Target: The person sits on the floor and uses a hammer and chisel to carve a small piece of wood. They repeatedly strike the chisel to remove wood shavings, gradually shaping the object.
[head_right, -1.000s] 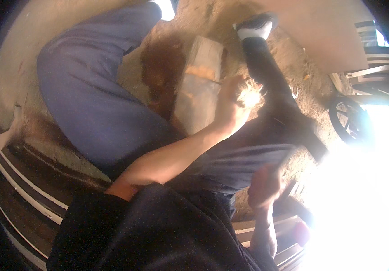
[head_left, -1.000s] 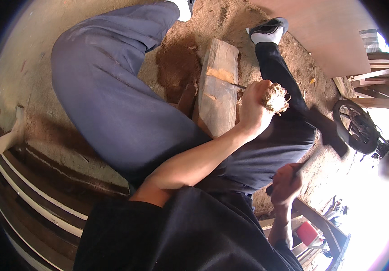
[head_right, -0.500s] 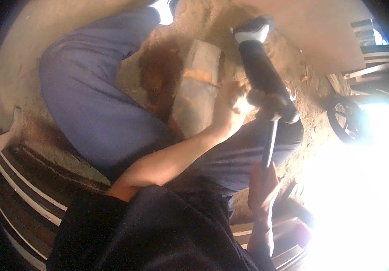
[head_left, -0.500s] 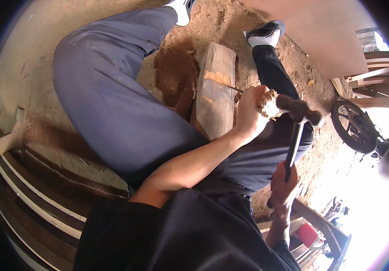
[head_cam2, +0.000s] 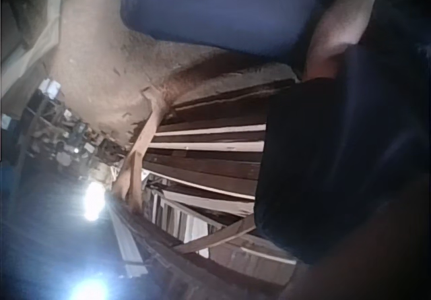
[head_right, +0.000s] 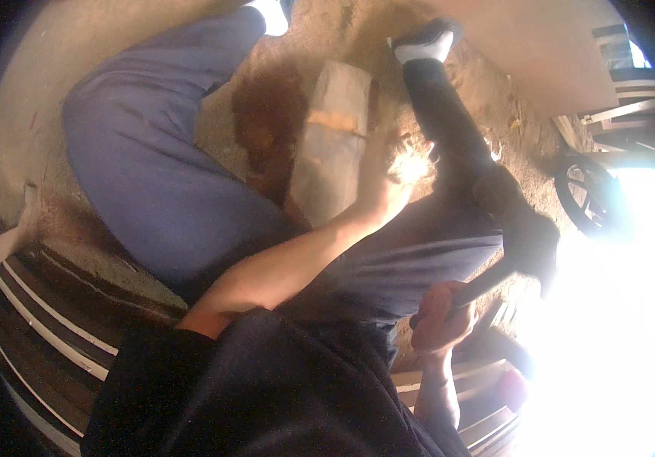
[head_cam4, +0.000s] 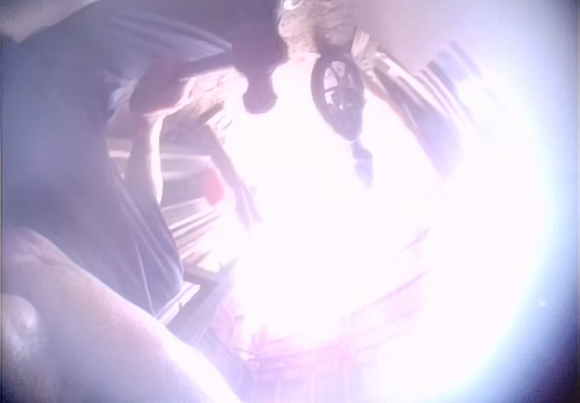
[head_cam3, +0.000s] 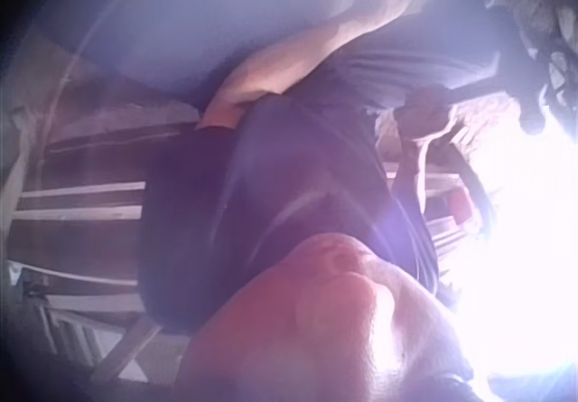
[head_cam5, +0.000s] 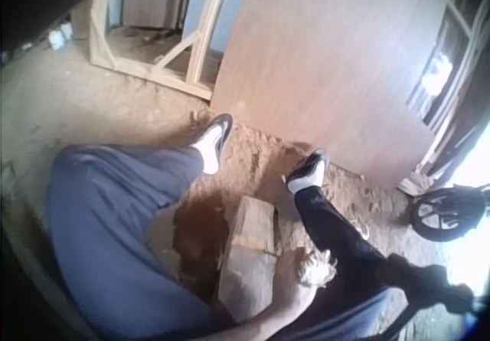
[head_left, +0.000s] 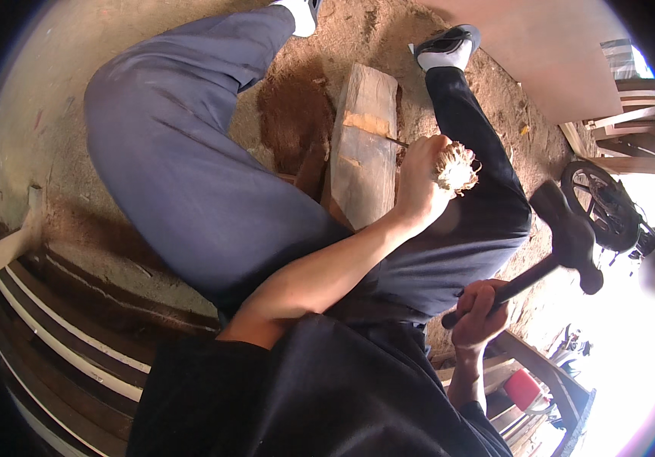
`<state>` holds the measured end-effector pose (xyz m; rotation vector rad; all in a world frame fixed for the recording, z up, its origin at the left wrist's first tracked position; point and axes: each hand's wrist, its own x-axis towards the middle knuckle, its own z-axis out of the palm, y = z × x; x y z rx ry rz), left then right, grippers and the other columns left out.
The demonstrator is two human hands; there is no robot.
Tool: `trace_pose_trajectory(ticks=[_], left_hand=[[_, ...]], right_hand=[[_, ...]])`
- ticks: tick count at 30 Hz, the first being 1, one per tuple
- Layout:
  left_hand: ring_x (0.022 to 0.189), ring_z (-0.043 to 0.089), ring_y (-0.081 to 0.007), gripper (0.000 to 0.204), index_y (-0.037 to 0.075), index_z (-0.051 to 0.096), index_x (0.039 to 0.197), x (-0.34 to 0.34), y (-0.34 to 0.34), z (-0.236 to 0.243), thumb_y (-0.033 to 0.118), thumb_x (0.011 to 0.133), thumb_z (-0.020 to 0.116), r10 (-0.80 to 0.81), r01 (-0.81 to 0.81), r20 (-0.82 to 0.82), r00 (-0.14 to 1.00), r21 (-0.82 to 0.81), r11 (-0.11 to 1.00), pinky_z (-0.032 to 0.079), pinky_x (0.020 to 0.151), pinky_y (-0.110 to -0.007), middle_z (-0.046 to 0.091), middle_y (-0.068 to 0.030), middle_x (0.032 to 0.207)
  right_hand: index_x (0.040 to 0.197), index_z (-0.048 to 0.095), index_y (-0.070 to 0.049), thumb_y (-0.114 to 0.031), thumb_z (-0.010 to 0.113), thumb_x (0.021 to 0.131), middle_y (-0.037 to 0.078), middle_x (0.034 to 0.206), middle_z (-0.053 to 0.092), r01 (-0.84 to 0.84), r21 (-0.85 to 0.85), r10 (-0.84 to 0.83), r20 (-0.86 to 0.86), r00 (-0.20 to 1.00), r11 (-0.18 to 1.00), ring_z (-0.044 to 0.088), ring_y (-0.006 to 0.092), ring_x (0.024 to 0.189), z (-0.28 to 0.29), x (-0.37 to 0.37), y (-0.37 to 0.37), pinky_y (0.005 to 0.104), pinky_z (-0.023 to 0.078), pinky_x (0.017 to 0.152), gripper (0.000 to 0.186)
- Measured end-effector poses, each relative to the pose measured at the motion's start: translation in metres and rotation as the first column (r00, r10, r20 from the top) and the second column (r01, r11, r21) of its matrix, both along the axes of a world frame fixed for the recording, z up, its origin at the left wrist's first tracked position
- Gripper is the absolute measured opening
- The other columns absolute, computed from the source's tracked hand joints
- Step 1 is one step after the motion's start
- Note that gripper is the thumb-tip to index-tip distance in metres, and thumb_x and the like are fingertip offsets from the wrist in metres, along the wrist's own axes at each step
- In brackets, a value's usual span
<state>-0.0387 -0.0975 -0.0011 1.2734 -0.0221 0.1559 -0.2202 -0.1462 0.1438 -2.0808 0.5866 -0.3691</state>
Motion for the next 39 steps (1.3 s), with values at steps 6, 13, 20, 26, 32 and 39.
trace_pose_trajectory(ticks=[6,13,20,26,32,39], left_hand=[[0.094,0.059,-0.0377,0.027,0.003,0.063,0.097,-0.008,0.005,0.011,0.015,0.079,0.078,-0.133,0.127,-0.125,0.983,-0.057,0.990,0.045,0.081,-0.047,0.063,-0.0166,0.094],[0.081,0.059,-0.0120,0.025,0.004,0.053,0.112,0.000,-0.001,-0.008,-0.013,0.094,0.057,-0.216,0.214,-0.021,0.976,-0.086,0.973,0.053,0.106,-0.043,0.052,-0.0035,0.092],[0.083,0.057,-0.0101,0.030,0.003,0.054,0.109,-0.004,0.002,-0.006,-0.016,0.088,0.063,-0.126,0.136,0.068,0.990,-0.162,0.977,0.057,0.084,-0.032,0.052,-0.0029,0.095],[0.091,0.059,-0.0361,0.022,0.003,0.061,0.095,0.003,0.012,0.017,0.011,0.082,0.078,-0.111,0.111,-0.047,0.993,0.010,0.994,0.046,0.080,-0.045,0.061,-0.0144,0.089],[0.075,0.054,-0.0139,0.015,0.007,0.054,0.107,-0.004,0.004,-0.008,0.002,0.095,0.062,-0.166,0.163,-0.018,0.986,-0.113,0.980,0.050,0.071,-0.030,0.053,-0.0030,0.090],[0.088,0.057,-0.0372,0.027,0.002,0.059,0.092,-0.005,0.007,0.004,0.010,0.078,0.080,-0.083,0.080,-0.025,0.996,-0.113,0.990,0.044,0.079,-0.045,0.060,-0.0151,0.089]], right_hand=[[0.093,0.057,-0.006,-0.024,0.055,0.104,-0.004,0.058,0.047,-0.057,-0.133,0.002,-0.382,0.924,0.990,0.043,0.0042,0.047,-0.001,0.006,-0.007,0.0231,0.033,0.043,0.022],[0.095,0.060,-0.004,-0.019,0.059,0.101,0.006,0.060,0.058,-0.185,-0.185,0.111,-0.350,0.930,0.965,0.052,0.0110,0.049,-0.009,0.006,-0.006,0.0305,0.042,0.047,0.016],[0.094,0.061,-0.004,-0.009,0.058,0.096,0.007,0.075,0.063,-0.130,-0.172,0.087,-0.234,0.968,0.976,0.056,0.0153,0.057,-0.002,-0.013,-0.012,0.0287,0.044,0.052,0.007],[0.093,0.059,-0.003,-0.012,0.058,0.100,0.006,0.057,0.054,-0.180,-0.139,0.106,-0.424,0.900,0.974,0.049,0.0137,0.045,-0.003,0.004,-0.009,0.0289,0.040,0.045,0.011],[0.093,0.061,-0.003,-0.011,0.057,0.098,0.010,0.068,0.060,-0.201,-0.260,0.127,-0.275,0.953,0.944,0.058,0.0218,0.054,-0.016,-0.010,-0.011,0.0337,0.046,0.051,0.010],[0.094,0.059,-0.006,-0.019,0.055,0.103,-0.005,0.060,0.049,-0.130,-0.187,0.088,-0.219,0.972,0.974,0.045,0.0035,0.050,-0.016,-0.018,-0.013,0.0224,0.031,0.045,0.017]])
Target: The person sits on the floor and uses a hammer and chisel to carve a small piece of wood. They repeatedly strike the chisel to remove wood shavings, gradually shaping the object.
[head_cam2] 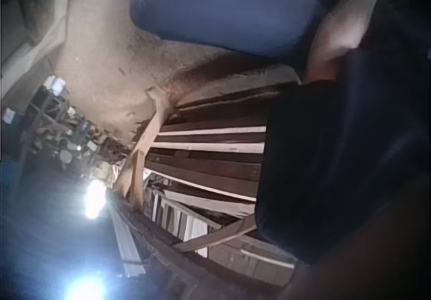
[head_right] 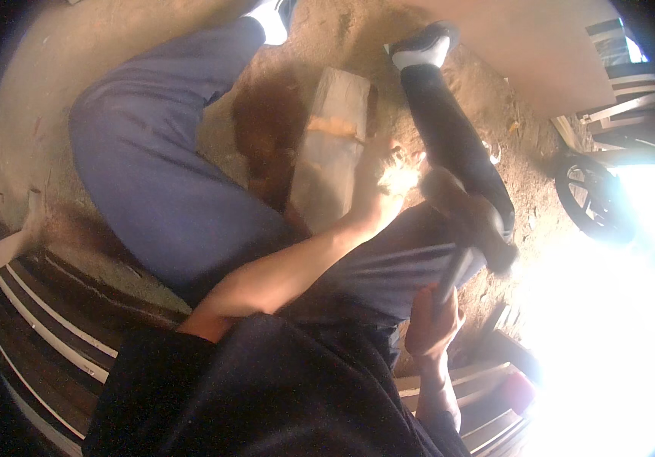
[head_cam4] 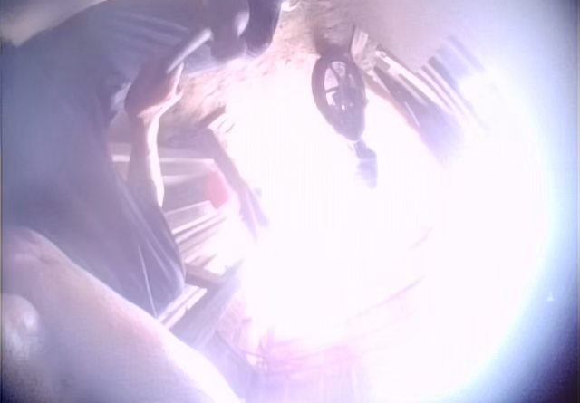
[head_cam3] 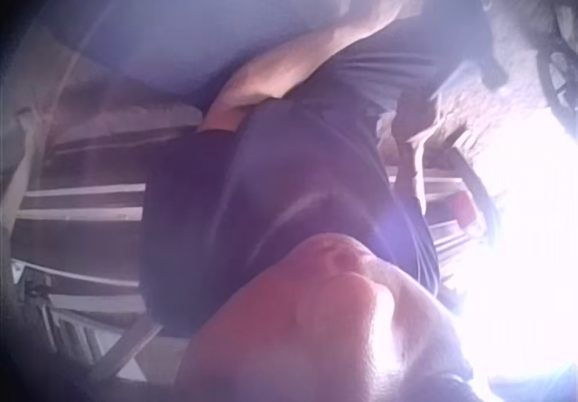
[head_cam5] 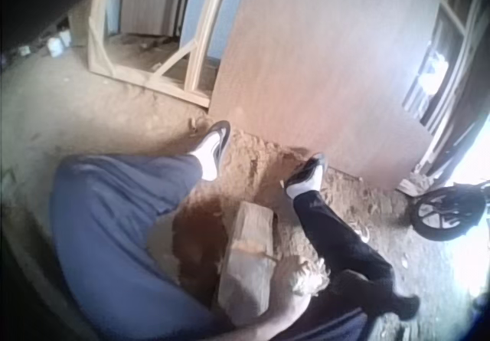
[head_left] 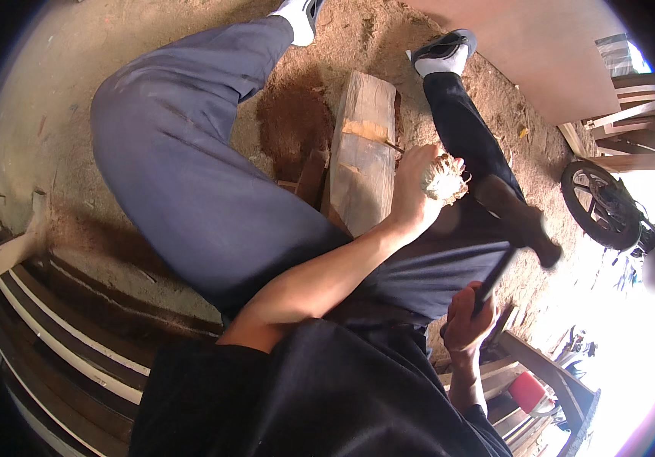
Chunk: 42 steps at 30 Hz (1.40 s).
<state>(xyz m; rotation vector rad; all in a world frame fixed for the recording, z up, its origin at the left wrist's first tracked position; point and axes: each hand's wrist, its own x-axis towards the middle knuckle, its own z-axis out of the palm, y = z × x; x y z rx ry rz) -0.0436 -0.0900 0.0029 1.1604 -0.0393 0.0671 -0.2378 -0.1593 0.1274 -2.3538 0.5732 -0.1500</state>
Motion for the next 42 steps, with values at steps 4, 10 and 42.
trace_pose_trajectory(ticks=[4,10,42], left_hand=[[0.086,0.057,-0.0374,0.027,0.003,0.057,0.089,-0.001,-0.002,0.001,0.011,0.079,0.081,0.023,-0.027,0.057,0.998,0.068,0.997,0.043,0.078,-0.046,0.059,-0.0147,0.086],[0.079,0.056,-0.0360,0.024,0.005,0.054,0.081,0.002,0.004,0.012,0.011,0.086,0.077,0.022,-0.048,0.148,0.989,0.175,0.983,0.042,0.073,-0.045,0.056,-0.0142,0.079],[0.088,0.063,-0.0153,0.045,0.005,0.053,0.124,0.005,-0.017,-0.026,-0.021,0.087,0.059,-0.042,0.050,0.159,0.986,-0.044,0.998,0.055,0.096,-0.036,0.057,-0.0046,0.102]], right_hand=[[0.093,0.058,-0.003,-0.010,0.062,0.097,0.010,0.060,0.056,-0.027,-0.099,-0.002,-0.282,0.959,0.995,0.055,0.0153,0.047,0.008,0.025,0.015,0.0302,0.045,0.046,0.009],[0.098,0.059,-0.004,-0.017,0.056,0.102,-0.003,0.062,0.050,0.028,-0.012,-0.028,0.021,0.999,1.000,0.047,0.0036,0.053,-0.003,-0.007,0.001,0.0226,0.036,0.048,0.014],[0.091,0.053,-0.001,-0.015,0.050,0.103,0.001,0.060,0.048,0.114,-0.014,-0.112,0.111,0.987,0.993,0.041,0.0050,0.046,0.036,0.005,0.004,0.0224,0.031,0.042,0.018]])
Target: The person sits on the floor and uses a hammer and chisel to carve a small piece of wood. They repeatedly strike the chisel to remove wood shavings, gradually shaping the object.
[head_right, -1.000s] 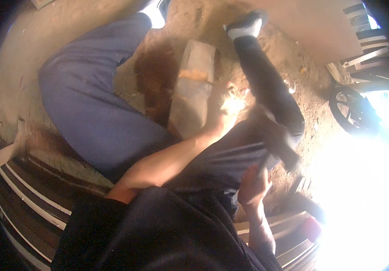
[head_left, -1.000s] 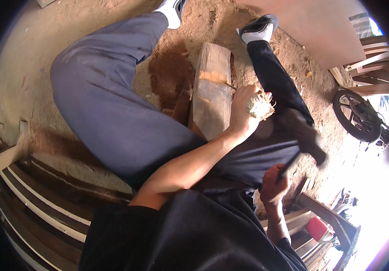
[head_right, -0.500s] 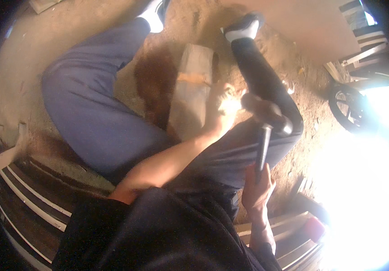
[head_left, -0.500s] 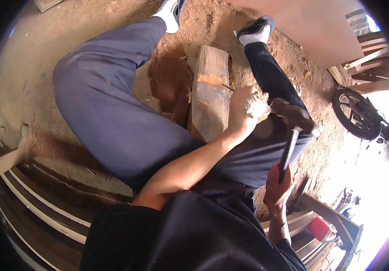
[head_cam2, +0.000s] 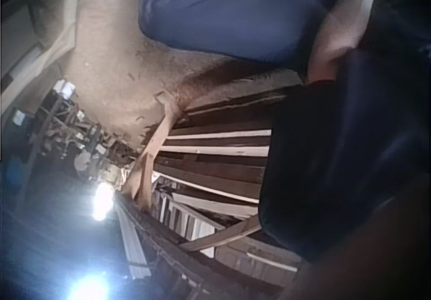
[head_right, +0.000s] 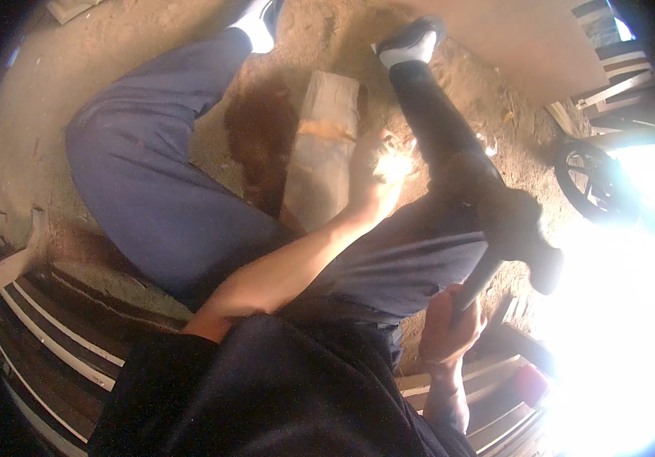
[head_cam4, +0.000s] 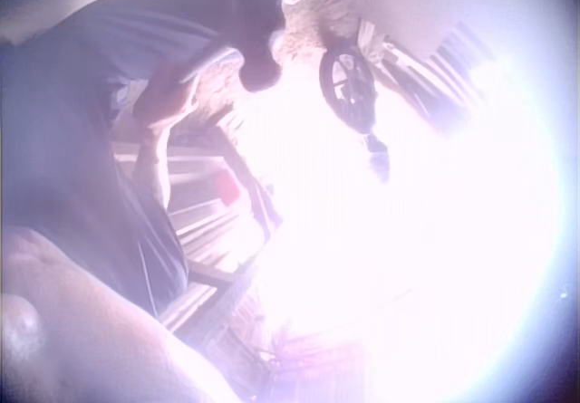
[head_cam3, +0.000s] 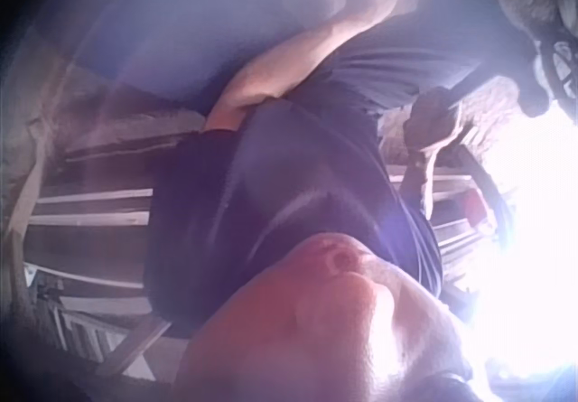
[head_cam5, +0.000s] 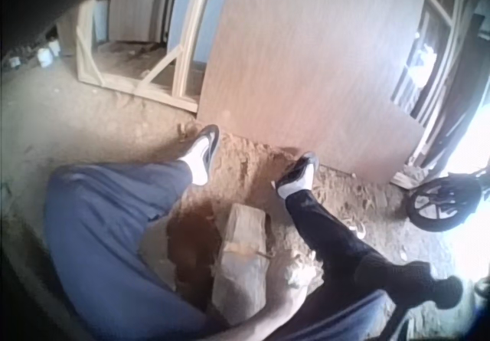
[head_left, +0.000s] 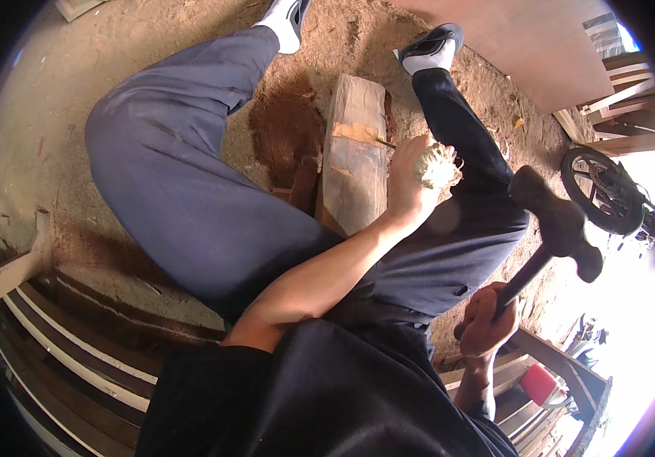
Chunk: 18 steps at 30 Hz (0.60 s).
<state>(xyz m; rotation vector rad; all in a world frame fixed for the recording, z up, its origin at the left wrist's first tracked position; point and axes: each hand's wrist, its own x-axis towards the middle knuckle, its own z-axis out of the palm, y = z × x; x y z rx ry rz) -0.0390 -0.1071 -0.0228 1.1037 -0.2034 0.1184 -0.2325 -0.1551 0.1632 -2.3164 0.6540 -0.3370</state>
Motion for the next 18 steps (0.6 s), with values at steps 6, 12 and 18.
trace_pose_trajectory(ticks=[6,12,18], left_hand=[[0.096,0.066,-0.0185,0.045,0.005,0.052,0.126,0.008,-0.005,0.005,-0.017,0.088,0.061,-0.008,0.003,-0.068,0.998,-0.070,0.998,0.057,0.091,-0.036,0.061,-0.0086,0.112],[0.087,0.060,-0.0340,0.020,0.006,0.060,0.095,0.007,-0.001,0.023,0.006,0.079,0.072,0.015,-0.019,-0.161,0.987,-0.023,1.000,0.047,0.078,-0.045,0.063,-0.0122,0.088],[0.085,0.059,-0.0369,0.018,0.007,0.062,0.087,0.013,-0.006,0.017,0.013,0.077,0.075,0.249,-0.242,-0.036,0.968,0.136,0.961,0.044,0.074,-0.047,0.063,-0.0125,0.082]], right_hand=[[0.096,0.053,-0.004,-0.018,0.052,0.105,-0.001,0.060,0.046,0.230,0.504,-0.297,0.056,0.953,0.833,0.040,0.0051,0.047,0.003,0.025,0.011,0.0219,0.032,0.042,0.017],[0.099,0.059,-0.007,-0.023,0.055,0.105,-0.004,0.061,0.048,0.057,0.105,-0.017,-0.341,0.940,0.993,0.043,0.0026,0.050,-0.006,0.034,0.001,0.0206,0.034,0.044,0.018],[0.089,0.052,-0.004,-0.020,0.051,0.106,-0.002,0.059,0.044,0.074,0.236,-0.100,0.097,0.990,0.969,0.040,0.0051,0.046,0.002,0.026,0.012,0.0216,0.032,0.041,0.023]])
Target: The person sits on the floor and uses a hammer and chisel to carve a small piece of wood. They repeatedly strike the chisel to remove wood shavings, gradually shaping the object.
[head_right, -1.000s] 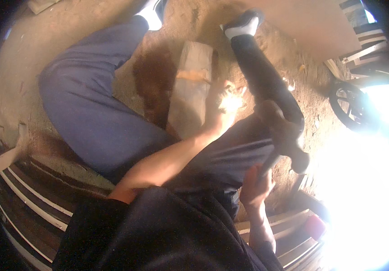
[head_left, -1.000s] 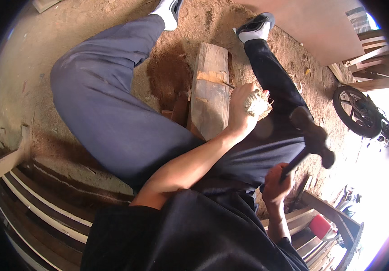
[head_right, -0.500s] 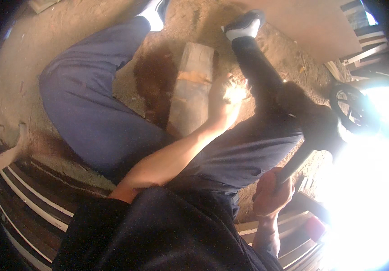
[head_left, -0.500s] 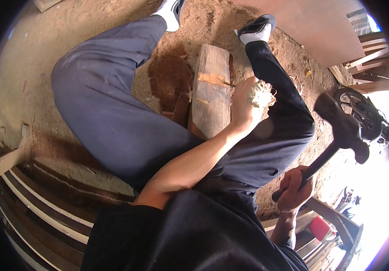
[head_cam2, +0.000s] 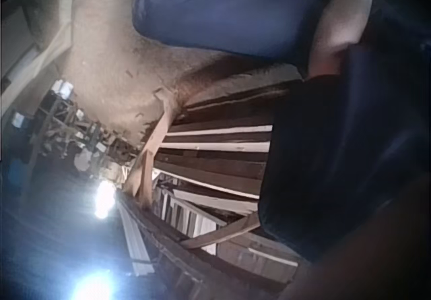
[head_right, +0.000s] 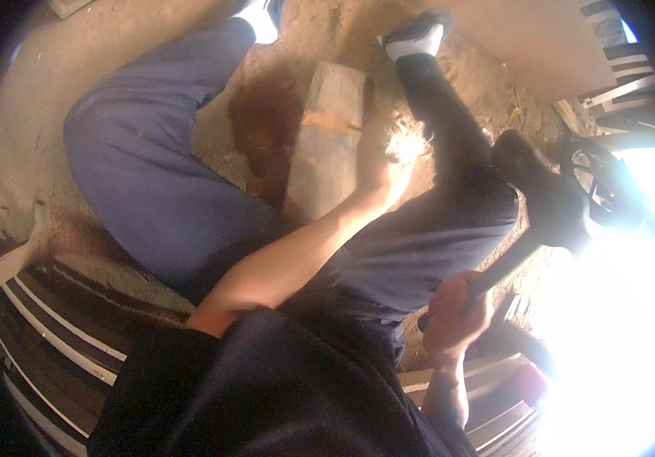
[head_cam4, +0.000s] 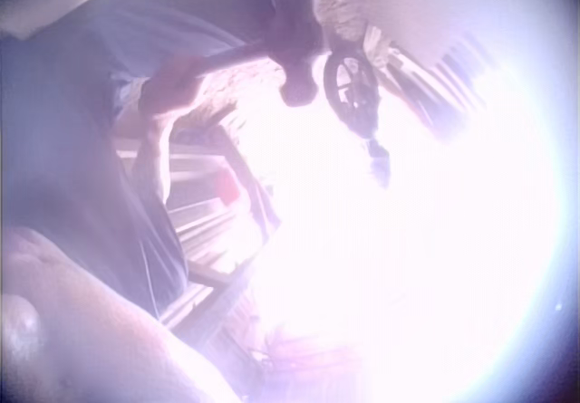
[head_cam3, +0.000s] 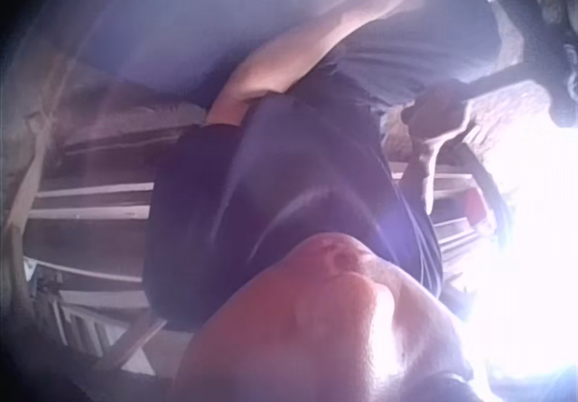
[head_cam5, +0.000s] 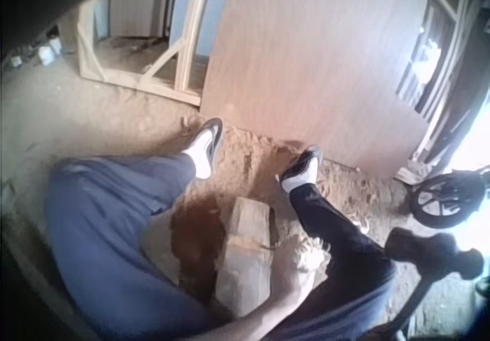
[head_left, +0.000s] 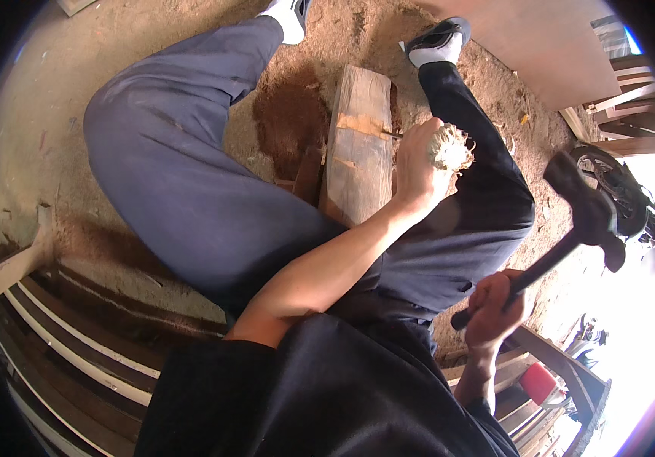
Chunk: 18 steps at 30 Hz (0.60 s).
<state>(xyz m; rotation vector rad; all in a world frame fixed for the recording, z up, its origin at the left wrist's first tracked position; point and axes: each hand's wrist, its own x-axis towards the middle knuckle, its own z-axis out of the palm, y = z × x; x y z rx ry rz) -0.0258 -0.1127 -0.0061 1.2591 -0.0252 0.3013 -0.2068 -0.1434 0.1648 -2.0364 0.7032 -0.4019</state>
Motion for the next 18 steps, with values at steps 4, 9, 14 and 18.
trace_pose_trajectory(ticks=[4,9,14,18], left_hand=[[0.083,0.058,-0.0366,0.019,0.007,0.060,0.085,0.007,0.008,0.011,0.011,0.075,0.076,-0.149,0.147,-0.028,0.988,-0.063,0.987,0.044,0.074,-0.047,0.062,-0.0128,0.082],[0.089,0.057,-0.0381,0.026,0.003,0.060,0.097,-0.002,0.006,-0.003,0.005,0.075,0.073,-0.064,0.064,-0.018,0.998,-0.022,0.998,0.044,0.079,-0.047,0.062,-0.0158,0.088],[0.091,0.057,-0.0392,0.028,0.002,0.058,0.098,0.001,0.009,0.019,0.005,0.074,0.074,-0.282,0.261,-0.125,0.951,-0.161,0.952,0.044,0.081,-0.048,0.061,-0.0168,0.089],[0.088,0.057,-0.0396,0.026,0.003,0.056,0.094,0.005,0.009,0.008,0.008,0.076,0.075,-0.105,0.105,0.008,0.994,0.042,0.994,0.043,0.079,-0.048,0.060,-0.0164,0.086]], right_hand=[[0.092,0.058,-0.003,-0.021,0.059,0.102,0.001,0.063,0.052,-0.250,-0.181,0.134,-0.485,0.864,0.951,0.039,0.0094,0.050,0.000,0.021,-0.004,0.0302,0.032,0.047,0.021],[0.095,0.054,-0.005,-0.021,0.053,0.104,-0.004,0.061,0.043,-0.035,0.015,0.037,-0.148,0.988,0.999,0.039,0.0022,0.047,0.012,0.000,0.000,0.0205,0.030,0.040,0.018],[0.098,0.059,-0.007,-0.021,0.058,0.103,-0.006,0.062,0.045,-0.181,-0.140,0.101,-0.446,0.889,0.973,0.039,0.0026,0.051,-0.006,0.012,-0.007,0.0222,0.033,0.045,0.015],[0.100,0.057,-0.007,-0.023,0.057,0.104,-0.005,0.062,0.046,-0.018,-0.025,0.009,-0.314,0.949,1.000,0.040,0.0014,0.049,0.008,0.014,-0.008,0.0201,0.031,0.042,0.017]])
